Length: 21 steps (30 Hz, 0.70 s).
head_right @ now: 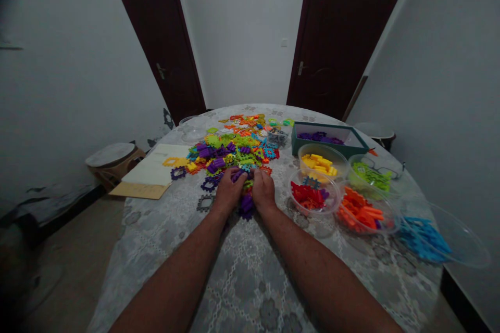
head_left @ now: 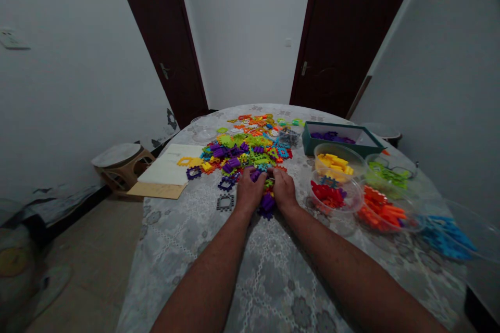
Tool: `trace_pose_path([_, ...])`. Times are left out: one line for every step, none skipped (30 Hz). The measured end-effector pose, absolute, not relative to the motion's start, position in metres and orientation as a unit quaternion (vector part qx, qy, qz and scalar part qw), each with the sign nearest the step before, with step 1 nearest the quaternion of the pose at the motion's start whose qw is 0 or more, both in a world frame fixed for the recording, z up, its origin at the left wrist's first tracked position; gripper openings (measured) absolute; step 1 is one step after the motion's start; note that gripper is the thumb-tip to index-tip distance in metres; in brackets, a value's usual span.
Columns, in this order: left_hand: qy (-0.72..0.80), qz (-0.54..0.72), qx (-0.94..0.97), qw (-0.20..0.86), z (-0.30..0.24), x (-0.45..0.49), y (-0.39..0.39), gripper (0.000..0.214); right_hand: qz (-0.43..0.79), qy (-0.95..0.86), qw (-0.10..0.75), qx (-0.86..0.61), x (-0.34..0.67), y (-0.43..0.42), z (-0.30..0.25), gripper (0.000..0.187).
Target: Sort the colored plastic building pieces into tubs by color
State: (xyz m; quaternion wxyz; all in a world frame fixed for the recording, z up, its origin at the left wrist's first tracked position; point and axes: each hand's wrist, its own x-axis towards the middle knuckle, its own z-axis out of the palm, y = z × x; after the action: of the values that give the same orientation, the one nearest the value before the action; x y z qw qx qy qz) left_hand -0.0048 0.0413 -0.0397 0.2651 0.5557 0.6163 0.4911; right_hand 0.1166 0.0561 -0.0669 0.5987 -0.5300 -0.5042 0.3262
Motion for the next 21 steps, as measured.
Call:
trace_pose_path([0.619, 0.488, 0.560, 0.256, -0.040, -0.004, 0.040, 0.036, 0.343, -0.489, 0.609, -0.523, 0.117, 0.057, -0.068, 0.044])
trace_pose_path([0.621, 0.484, 0.566, 0.245, -0.040, -0.002, 0.039, 0.037, 0.358, -0.474, 0.618, -0.516, 0.117, 0.058, -0.068, 0.045])
trace_pose_path([0.624, 0.479, 0.572, 0.233, -0.041, -0.001, 0.038, 0.038, 0.371, -0.460, 0.626, -0.509, 0.117, 0.058, -0.069, 0.045])
trace_pose_path([0.627, 0.471, 0.580, 0.222, -0.041, 0.000, 0.037, 0.039, 0.382, -0.447, 0.633, -0.502, 0.117, 0.058, -0.069, 0.045])
trace_pose_path([0.631, 0.461, 0.587, 0.211, -0.042, 0.002, 0.035, 0.042, 0.392, -0.436, 0.639, -0.497, 0.117, 0.058, -0.069, 0.045])
trace_pose_path([0.635, 0.452, 0.594, 0.200, -0.042, 0.003, 0.034, 0.044, 0.400, -0.427, 0.643, -0.493, 0.117, 0.058, -0.068, 0.046])
trace_pose_path([0.638, 0.444, 0.599, 0.191, -0.043, 0.004, 0.032, 0.046, 0.406, -0.421, 0.646, -0.490, 0.117, 0.058, -0.067, 0.046])
trace_pose_path([0.642, 0.436, 0.604, 0.180, -0.044, 0.004, 0.032, 0.047, 0.411, -0.417, 0.647, -0.489, 0.117, 0.058, -0.066, 0.046])
trace_pose_path([0.645, 0.430, 0.609, 0.168, -0.046, 0.004, 0.031, 0.046, 0.413, -0.416, 0.647, -0.489, 0.117, 0.058, -0.064, 0.046])
trace_pose_path([0.647, 0.422, 0.615, 0.156, -0.047, 0.003, 0.031, 0.043, 0.413, -0.416, 0.645, -0.490, 0.118, 0.058, -0.062, 0.045])
trace_pose_path([0.649, 0.415, 0.621, 0.147, -0.047, 0.002, 0.032, 0.040, 0.411, -0.419, 0.642, -0.493, 0.119, 0.057, -0.060, 0.045])
trace_pose_path([0.650, 0.408, 0.626, 0.141, -0.048, 0.000, 0.032, 0.038, 0.406, -0.423, 0.639, -0.498, 0.120, 0.055, -0.057, 0.043])
trace_pose_path([0.650, 0.401, 0.630, 0.139, -0.048, -0.002, 0.033, 0.035, 0.401, -0.430, 0.634, -0.502, 0.122, 0.052, -0.055, 0.042])
trace_pose_path([0.650, 0.398, 0.632, 0.142, -0.048, -0.004, 0.034, 0.034, 0.395, -0.437, 0.630, -0.506, 0.125, 0.047, -0.053, 0.040])
trace_pose_path([0.648, 0.396, 0.634, 0.146, -0.048, -0.005, 0.034, 0.033, 0.386, -0.447, 0.624, -0.512, 0.128, 0.042, -0.051, 0.038])
trace_pose_path([0.647, 0.396, 0.634, 0.151, -0.047, -0.006, 0.035, 0.033, 0.371, -0.462, 0.614, -0.521, 0.132, 0.036, -0.050, 0.037])
trace_pose_path([0.646, 0.397, 0.633, 0.155, -0.047, -0.007, 0.035, 0.032, 0.348, -0.482, 0.601, -0.534, 0.136, 0.028, -0.049, 0.037])
trace_pose_path([0.645, 0.398, 0.633, 0.158, -0.047, -0.007, 0.035, 0.032, 0.316, -0.506, 0.583, -0.552, 0.140, 0.020, -0.050, 0.038])
trace_pose_path([0.644, 0.399, 0.633, 0.158, -0.047, -0.007, 0.035, 0.032, 0.278, -0.537, 0.557, -0.569, 0.144, 0.011, -0.051, 0.040])
trace_pose_path([0.643, 0.399, 0.634, 0.158, -0.047, -0.006, 0.036, 0.031, 0.235, -0.572, 0.526, -0.584, 0.147, 0.003, -0.054, 0.043])
trace_pose_path([0.643, 0.400, 0.634, 0.158, -0.048, -0.006, 0.036, 0.031, 0.191, -0.608, 0.490, -0.595, 0.149, -0.006, -0.058, 0.044])
